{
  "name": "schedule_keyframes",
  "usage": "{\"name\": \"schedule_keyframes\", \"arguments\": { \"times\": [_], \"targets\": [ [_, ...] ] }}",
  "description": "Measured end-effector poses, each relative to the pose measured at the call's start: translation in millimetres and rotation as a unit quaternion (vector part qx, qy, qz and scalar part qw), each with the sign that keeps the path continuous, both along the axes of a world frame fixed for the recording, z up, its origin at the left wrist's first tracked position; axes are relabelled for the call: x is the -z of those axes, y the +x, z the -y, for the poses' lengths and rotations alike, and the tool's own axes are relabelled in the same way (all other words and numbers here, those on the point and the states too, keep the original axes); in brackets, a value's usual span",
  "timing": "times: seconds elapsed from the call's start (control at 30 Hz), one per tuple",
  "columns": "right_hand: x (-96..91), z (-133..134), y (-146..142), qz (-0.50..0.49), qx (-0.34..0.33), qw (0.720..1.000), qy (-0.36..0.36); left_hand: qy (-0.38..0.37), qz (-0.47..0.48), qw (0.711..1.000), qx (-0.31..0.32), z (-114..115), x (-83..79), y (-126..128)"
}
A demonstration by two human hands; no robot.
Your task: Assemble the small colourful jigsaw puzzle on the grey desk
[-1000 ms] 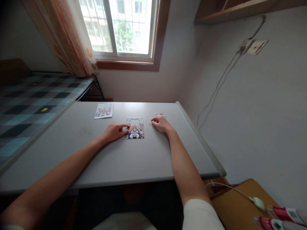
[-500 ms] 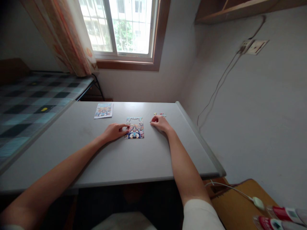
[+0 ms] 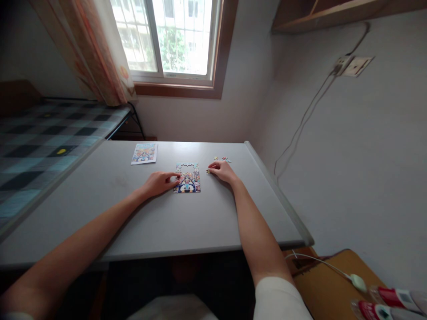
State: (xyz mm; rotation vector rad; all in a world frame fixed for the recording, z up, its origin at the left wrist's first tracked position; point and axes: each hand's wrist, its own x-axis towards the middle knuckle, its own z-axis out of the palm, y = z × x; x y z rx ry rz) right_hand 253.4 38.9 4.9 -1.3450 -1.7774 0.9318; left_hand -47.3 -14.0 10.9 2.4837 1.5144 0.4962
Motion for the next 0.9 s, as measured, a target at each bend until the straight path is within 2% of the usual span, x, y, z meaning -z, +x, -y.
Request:
{"name": "schedule_keyframes", "arguments": {
  "times": [0.9],
  "targets": [
    [1.2, -2.5, 1.0, 0.036, -0.006, 0.999, 0.014, 0.007, 0.013, 1.0, -0.001, 0.8, -1.1, 1.0]
  ]
}}
